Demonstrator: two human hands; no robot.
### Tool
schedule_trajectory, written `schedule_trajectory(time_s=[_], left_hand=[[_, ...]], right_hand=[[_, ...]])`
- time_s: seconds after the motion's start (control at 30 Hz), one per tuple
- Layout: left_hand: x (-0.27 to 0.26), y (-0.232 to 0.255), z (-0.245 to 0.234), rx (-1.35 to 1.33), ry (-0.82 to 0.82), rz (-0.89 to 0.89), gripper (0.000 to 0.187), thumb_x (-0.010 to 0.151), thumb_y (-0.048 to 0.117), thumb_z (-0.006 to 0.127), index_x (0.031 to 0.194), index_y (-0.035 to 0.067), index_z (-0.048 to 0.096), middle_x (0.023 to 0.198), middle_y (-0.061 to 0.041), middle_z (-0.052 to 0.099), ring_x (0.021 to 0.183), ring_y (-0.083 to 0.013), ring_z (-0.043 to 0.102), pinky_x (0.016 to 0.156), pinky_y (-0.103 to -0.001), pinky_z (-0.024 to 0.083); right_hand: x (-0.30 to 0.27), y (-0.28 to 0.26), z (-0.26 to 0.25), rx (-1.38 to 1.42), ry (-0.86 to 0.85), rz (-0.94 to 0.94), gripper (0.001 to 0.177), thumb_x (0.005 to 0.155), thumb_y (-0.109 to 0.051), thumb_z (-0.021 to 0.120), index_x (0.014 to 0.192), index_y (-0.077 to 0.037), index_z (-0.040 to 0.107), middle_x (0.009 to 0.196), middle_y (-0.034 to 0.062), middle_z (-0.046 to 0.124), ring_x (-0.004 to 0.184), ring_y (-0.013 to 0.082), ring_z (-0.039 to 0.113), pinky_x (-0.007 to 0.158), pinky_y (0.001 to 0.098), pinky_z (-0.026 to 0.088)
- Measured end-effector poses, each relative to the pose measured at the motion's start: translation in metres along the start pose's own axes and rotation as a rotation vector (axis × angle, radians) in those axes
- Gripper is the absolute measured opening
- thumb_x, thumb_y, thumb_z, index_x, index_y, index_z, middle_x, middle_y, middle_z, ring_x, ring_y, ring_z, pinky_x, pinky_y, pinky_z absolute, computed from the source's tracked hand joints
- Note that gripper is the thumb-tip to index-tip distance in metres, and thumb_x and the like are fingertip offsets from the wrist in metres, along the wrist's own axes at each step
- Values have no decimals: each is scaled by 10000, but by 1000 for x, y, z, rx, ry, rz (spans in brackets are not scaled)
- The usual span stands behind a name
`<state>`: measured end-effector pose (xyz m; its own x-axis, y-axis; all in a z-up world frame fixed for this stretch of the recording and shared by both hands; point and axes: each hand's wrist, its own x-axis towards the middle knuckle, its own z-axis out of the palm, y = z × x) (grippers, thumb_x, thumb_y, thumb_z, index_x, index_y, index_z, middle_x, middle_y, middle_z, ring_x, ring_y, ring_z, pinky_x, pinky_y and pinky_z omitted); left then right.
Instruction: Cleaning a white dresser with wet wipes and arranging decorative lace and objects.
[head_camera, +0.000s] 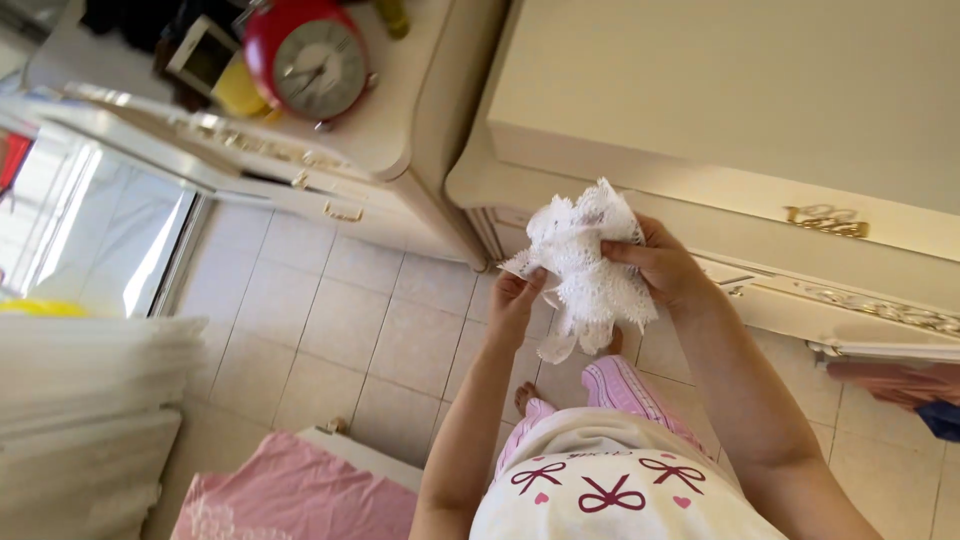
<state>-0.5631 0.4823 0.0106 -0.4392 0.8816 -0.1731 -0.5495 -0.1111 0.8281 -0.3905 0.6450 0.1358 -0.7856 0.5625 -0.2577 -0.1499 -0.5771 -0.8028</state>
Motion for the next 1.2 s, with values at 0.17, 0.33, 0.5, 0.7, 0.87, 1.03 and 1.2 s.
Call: schedule_trajectory(time_s=[0.17, 0.33, 0.5, 0.7, 0.87, 1.03, 1.2], left_hand=[[73, 61, 73, 114, -32, 199, 204, 1005, 162, 743, 1116, -4, 702, 1051, -25, 755, 951, -88, 668, 842, -261, 538], [160, 119, 183, 713, 97, 268, 270, 1021, 215, 701, 1142, -21, 751, 702, -51, 620, 611, -65, 470, 540, -264, 388], [256, 116, 255, 925, -42, 362, 315, 1018, 322, 649, 1148, 57, 760, 629, -55, 609, 531, -111, 451, 498, -313, 389], [322, 66, 238, 1016, 2, 312, 292, 983, 307, 662, 986, 31, 757, 727, -73, 729, 576, -146, 642, 578, -309, 518], [341, 94, 233, 1100, 59, 153, 320, 983, 320, 653, 1089, 29, 735, 836, -98, 765, 679, -188, 707, 669, -335, 550], [341, 78, 239, 1685, 248, 608, 658, 901, 383, 706, 1466, 102, 516, 1471, -180, 529, 1304, -347, 486, 1010, -538, 401], [299, 60, 279, 1851, -297, 22, 778, 965, 682, 422, 1604, 272, 251, 1697, -66, 118, 1552, -341, 10, 1178, -694, 26]], right_hand=[[19, -81, -50, -99, 73, -179, 352, 925, 5, 679, 1275, 7, 650, 1171, 112, 732, 1073, 225, 721, 942, 391, 613], [48, -174, -113, -81, 177, -343, 319, 964, -9, 669, 1282, 4, 639, 1207, 123, 721, 1099, 238, 715, 962, 397, 611], [63, -233, -213, -50, 462, -450, 264, 1055, -79, 626, 1306, 1, 635, 1204, 107, 722, 1069, 205, 725, 939, 387, 626], [40, -227, -367, -372, 736, -372, 273, 1076, -133, 652, 1301, 23, 657, 1159, 95, 720, 1002, 182, 702, 880, 346, 593], [18, -238, -335, -1227, 1147, -299, 459, 957, -150, 751, 1357, 28, 613, 1200, 181, 651, 1061, 297, 608, 945, 467, 494], [24, -216, -269, -1503, 1087, -381, 480, 980, -172, 718, 1420, -30, 589, 1437, 262, 478, 1348, 388, 439, 1116, 504, 404], [46, -191, -233, -1831, 843, -412, 407, 947, -222, 766, 1322, -129, 638, 1468, 162, 525, 1490, 374, 386, 1275, 576, 172]])
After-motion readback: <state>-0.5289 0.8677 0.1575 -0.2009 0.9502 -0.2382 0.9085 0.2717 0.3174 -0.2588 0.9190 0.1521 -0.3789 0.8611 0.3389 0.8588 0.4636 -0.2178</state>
